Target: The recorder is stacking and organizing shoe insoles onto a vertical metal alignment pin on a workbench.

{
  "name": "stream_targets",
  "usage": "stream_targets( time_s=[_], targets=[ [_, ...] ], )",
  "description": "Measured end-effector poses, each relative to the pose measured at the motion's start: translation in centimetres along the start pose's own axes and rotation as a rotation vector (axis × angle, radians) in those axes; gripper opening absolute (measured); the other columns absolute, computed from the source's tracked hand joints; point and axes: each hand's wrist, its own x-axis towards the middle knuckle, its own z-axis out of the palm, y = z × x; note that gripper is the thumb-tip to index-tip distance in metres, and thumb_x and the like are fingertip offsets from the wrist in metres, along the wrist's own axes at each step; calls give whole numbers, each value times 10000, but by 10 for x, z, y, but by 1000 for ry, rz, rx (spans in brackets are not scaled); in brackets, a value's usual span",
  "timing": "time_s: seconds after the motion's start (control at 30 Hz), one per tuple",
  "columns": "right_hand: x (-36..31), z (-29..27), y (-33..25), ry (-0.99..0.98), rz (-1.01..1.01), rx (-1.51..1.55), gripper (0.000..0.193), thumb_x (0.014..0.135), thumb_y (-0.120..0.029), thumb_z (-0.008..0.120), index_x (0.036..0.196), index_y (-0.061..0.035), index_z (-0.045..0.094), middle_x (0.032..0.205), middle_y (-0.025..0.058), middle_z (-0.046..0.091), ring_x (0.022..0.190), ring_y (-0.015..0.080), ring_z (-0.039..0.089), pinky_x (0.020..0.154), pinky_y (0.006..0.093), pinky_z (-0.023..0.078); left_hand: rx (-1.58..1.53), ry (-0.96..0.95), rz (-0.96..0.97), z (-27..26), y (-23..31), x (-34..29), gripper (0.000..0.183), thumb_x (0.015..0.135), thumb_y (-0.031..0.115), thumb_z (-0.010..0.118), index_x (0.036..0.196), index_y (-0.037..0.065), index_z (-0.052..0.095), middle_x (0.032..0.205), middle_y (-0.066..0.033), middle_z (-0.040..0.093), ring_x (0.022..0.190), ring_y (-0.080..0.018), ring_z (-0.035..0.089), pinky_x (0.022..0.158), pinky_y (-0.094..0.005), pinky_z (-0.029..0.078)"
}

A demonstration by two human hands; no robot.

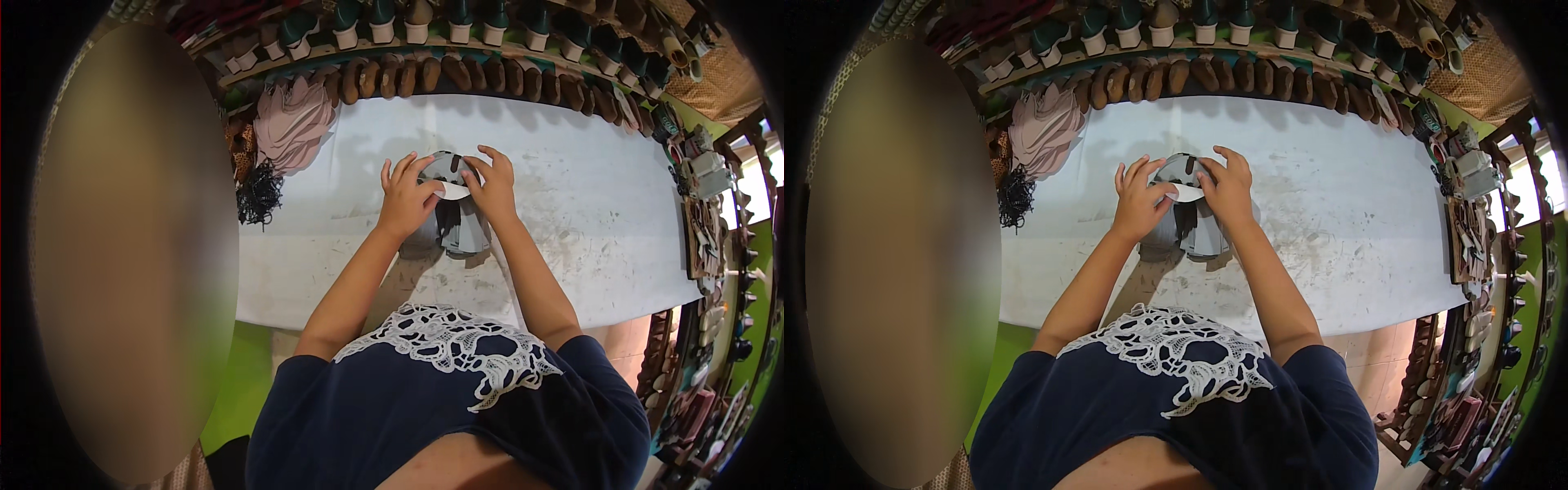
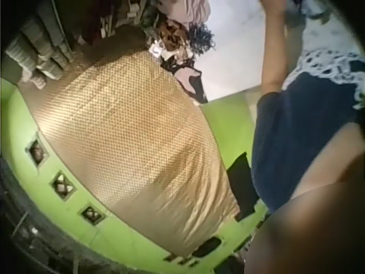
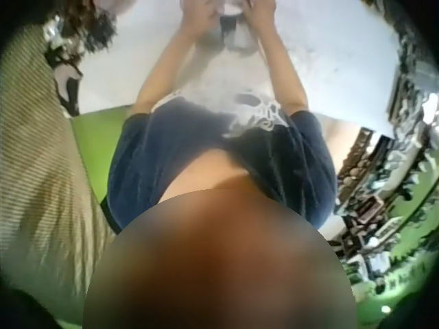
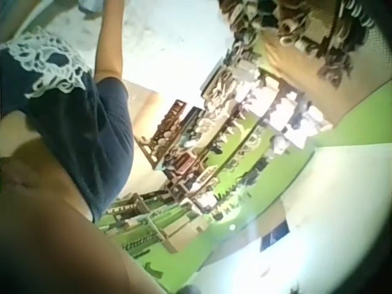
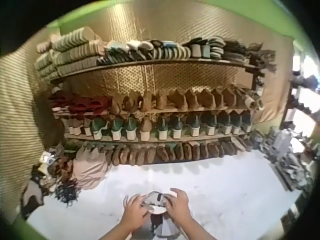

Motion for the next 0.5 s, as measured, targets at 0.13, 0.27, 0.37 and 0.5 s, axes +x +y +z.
stream_targets(
  time_s=[0.13, 0.27, 0.37, 0.5],
  targets=[
    [0, 1, 0, -36, 56, -6, 254, 731, -175, 690, 976, -109, 694, 1173, 98, 554, 1119, 297, 476, 931, 410, 372, -6, 30, 22, 1, -1, 3, 171, 662, 94, 700, 779, 204, 642, 1276, -24, 494, 1262, -310, 379, 1051, -558, 170],
    [-2, -2, -3, -8, 9, -50, 253, 725, -178, 693, 970, -113, 695, 1160, 68, 566, 1118, 279, 483, 936, 407, 362, 3, 17, 2, 4, -1, 8, 183, 662, 101, 707, 803, 203, 649, 1286, -26, 484, 1260, -301, 380, 1053, -547, 177],
    [-4, -5, -6, -3, -69, -116, 222, 720, -183, 695, 931, -111, 695, 1129, 41, 582, 1106, 266, 495, 940, 402, 351, -19, 39, -41, 8, 0, 11, 215, 666, 107, 707, 849, 209, 657, 1298, -30, 474, 1262, -300, 376, 1054, -547, 177],
    [-7, -10, -4, -25, -73, -16, 157, 713, -137, 682, 864, -94, 689, 1100, 86, 586, 1043, 290, 533, 880, 397, 408, -3, 70, -79, 9, 4, 15, 274, 664, 105, 703, 908, 224, 662, 1309, -38, 467, 1260, -306, 378, 1050, -557, 175]
  ],
)
